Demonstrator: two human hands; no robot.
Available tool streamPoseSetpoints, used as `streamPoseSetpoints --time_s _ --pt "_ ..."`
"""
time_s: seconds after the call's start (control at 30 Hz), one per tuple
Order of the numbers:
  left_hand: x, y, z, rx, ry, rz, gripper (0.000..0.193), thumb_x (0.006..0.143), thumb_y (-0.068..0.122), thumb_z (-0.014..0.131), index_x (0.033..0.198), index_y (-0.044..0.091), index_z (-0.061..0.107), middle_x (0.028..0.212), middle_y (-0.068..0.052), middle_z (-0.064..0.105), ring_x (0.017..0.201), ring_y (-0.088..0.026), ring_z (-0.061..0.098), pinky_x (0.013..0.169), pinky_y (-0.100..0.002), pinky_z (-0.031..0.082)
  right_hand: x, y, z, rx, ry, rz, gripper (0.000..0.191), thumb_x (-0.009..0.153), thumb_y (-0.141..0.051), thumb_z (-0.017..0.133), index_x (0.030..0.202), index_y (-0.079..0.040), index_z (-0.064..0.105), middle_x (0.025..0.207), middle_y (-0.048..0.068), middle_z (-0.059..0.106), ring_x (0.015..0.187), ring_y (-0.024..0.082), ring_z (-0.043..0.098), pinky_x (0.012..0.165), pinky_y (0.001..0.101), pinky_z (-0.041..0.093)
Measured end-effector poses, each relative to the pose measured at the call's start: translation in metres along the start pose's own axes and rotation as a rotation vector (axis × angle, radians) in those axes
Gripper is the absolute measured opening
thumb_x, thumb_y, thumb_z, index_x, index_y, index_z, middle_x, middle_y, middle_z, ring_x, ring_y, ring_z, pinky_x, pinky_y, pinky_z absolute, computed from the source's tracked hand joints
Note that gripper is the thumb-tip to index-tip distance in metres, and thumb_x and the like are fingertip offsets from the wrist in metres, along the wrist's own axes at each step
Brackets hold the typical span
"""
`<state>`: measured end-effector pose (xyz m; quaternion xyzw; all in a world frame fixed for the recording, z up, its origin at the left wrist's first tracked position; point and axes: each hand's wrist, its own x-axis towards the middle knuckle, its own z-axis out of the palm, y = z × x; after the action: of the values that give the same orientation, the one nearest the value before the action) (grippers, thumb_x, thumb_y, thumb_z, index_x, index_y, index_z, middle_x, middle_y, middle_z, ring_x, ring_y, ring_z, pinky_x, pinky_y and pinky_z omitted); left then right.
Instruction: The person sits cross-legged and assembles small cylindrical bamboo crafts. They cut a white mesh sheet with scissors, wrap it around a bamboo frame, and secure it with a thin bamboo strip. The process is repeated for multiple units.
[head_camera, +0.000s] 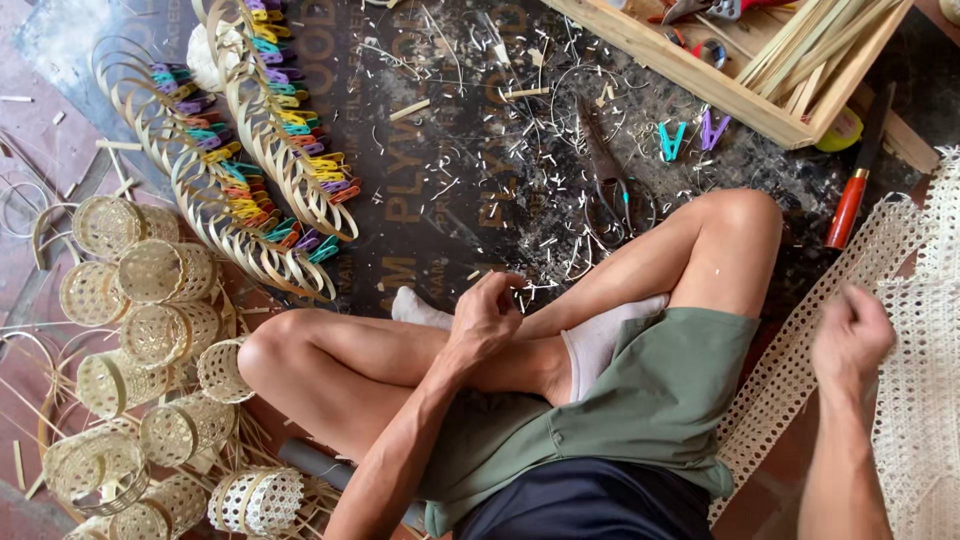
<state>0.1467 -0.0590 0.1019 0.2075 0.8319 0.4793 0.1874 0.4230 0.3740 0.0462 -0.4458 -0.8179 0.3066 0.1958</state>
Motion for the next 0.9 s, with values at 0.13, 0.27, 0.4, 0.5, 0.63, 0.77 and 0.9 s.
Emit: streamPoseSetpoints --time_s 0.13,0.27,0.4,0.5,0.63,0.77,0.9 --pt "0.003 -0.007 0.001 -0.039 -0.069 -0.084 0.04 0.077 -0.002 0.064 0.115 0.006 0.07 0.079 -0.01 0.067 0.07 -0.023 0.067 0.065 -0.036 0.054 -0.04 0.058 -0.028 -0.189 0.075 -0.067 0.025 0.105 0.005 0.061 0.128 0.005 0.071 0.122 0.023 0.072 0.114 0.03 0.07 0.1 0.0418 0.055" --pt "0.003 -0.003 0.006 -0.009 -0.186 -0.144 0.048 0.076 0.001 0.067 0.123 0.007 0.067 0.078 -0.009 0.068 0.073 -0.023 0.067 0.069 -0.037 0.054 -0.089 0.068 -0.027 -0.274 0.012 0.065 0.025 0.106 -0.003 0.065 0.13 0.006 0.069 0.125 0.028 0.069 0.108 0.036 0.067 0.092 0.0462 0.053" --pt "-0.008 -0.006 0.009 0.049 -0.162 -0.037 0.057 0.075 0.0 0.063 0.131 0.006 0.062 0.099 -0.017 0.069 0.089 -0.033 0.068 0.077 -0.044 0.055 -0.122 0.051 0.007 -0.218 0.014 -0.126 0.026 0.111 -0.016 0.062 0.129 0.002 0.068 0.118 0.024 0.068 0.111 0.034 0.066 0.097 0.0466 0.053" --pt "-0.018 -0.013 0.013 0.125 -0.121 0.164 0.052 0.081 0.007 0.061 0.133 0.004 0.06 0.121 -0.026 0.067 0.105 -0.043 0.066 0.085 -0.049 0.054 -0.134 0.046 0.026 -0.244 -0.053 0.013 0.029 0.116 -0.024 0.061 0.126 0.002 0.068 0.108 0.021 0.059 0.096 0.035 0.056 0.085 0.0494 0.047" --pt "-0.024 -0.022 0.023 0.345 -0.3 -0.085 0.037 0.097 0.037 0.057 0.121 0.011 0.069 0.105 -0.021 0.074 0.102 -0.039 0.069 0.089 -0.05 0.051 -0.138 0.058 0.033 -0.228 -0.033 0.006 0.028 0.114 -0.024 0.062 0.119 0.002 0.067 0.107 0.019 0.058 0.098 0.033 0.055 0.088 0.0476 0.046" --pt "-0.027 -0.021 0.034 0.436 -0.146 0.024 0.048 0.094 0.057 0.058 0.103 0.015 0.077 0.094 -0.016 0.076 0.092 -0.034 0.072 0.088 -0.048 0.045 -0.136 0.077 0.025 -0.259 -0.073 0.059 0.027 0.114 -0.024 0.062 0.119 0.002 0.068 0.107 0.019 0.059 0.098 0.032 0.056 0.088 0.047 0.046" --pt "-0.02 -0.005 0.042 0.518 0.089 0.427 0.053 0.097 0.06 0.057 0.093 0.01 0.072 0.087 -0.009 0.073 0.087 -0.028 0.069 0.087 -0.044 0.044 -0.137 0.086 0.018 -0.282 -0.097 0.091 0.027 0.113 -0.024 0.063 0.119 0.002 0.068 0.107 0.019 0.06 0.098 0.032 0.057 0.088 0.0464 0.047"
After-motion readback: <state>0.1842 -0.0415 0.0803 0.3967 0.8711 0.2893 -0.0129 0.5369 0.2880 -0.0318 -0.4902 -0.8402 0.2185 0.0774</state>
